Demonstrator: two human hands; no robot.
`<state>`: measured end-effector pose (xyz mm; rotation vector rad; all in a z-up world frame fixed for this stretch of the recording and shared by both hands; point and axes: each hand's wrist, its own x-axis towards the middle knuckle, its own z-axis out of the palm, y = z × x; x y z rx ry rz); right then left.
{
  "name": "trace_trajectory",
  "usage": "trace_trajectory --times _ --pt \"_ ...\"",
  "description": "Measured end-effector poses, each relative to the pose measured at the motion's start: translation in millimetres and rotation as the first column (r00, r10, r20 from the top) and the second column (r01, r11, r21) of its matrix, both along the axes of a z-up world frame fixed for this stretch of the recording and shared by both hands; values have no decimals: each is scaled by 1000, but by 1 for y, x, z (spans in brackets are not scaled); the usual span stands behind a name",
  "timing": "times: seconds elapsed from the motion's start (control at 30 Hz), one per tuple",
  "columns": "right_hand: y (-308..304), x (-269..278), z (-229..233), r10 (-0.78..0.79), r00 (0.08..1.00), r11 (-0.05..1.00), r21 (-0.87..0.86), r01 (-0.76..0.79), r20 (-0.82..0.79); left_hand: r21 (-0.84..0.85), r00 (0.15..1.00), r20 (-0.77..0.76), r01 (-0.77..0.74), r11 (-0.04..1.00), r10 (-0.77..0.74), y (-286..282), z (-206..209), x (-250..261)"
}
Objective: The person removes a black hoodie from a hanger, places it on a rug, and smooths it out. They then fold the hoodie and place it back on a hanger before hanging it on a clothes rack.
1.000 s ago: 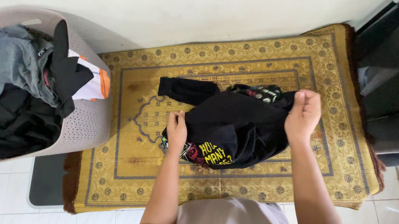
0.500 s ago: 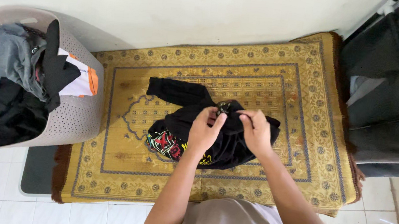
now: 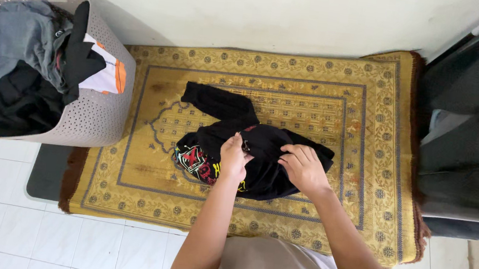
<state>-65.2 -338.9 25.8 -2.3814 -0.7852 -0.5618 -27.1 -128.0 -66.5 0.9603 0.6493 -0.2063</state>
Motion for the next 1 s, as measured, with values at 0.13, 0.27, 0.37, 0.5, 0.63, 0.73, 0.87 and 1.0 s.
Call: trace_trajectory --times 0.13,0.27,0.37,0.5,0.63,0.73,0.87,1.0 --pt "1 -5 3 -99 994 992 -85 95 -40 237 997 74 13 971 -31 -17 -21 -6" --pt "17 -5 -4 -220 973 975 3 220 -75 653 949 277 -70 754 -151 -36 -11 -7" --pt "32 0 -23 -309 936 947 37 319 -170 667 893 347 -21 745 -285 -37 15 -11" --pt "30 23 -58 -192 839 824 381 419 -509 684 820 385 54 728 -423 -34 46 -5" --pt "18 45 -90 262 526 472 583 661 -809 795 803 273 121 595 -529 -26 49 -9" --pt "19 48 -92 453 404 301 564 769 -794 892 783 170 136 431 -599 -24 45 -6" --pt "18 54 -70 545 363 218 547 809 -755 868 776 103 235 437 -622 -19 45 4" --pt "18 57 -45 641 230 281 503 818 -732 718 851 145 260 645 -505 -15 47 3"
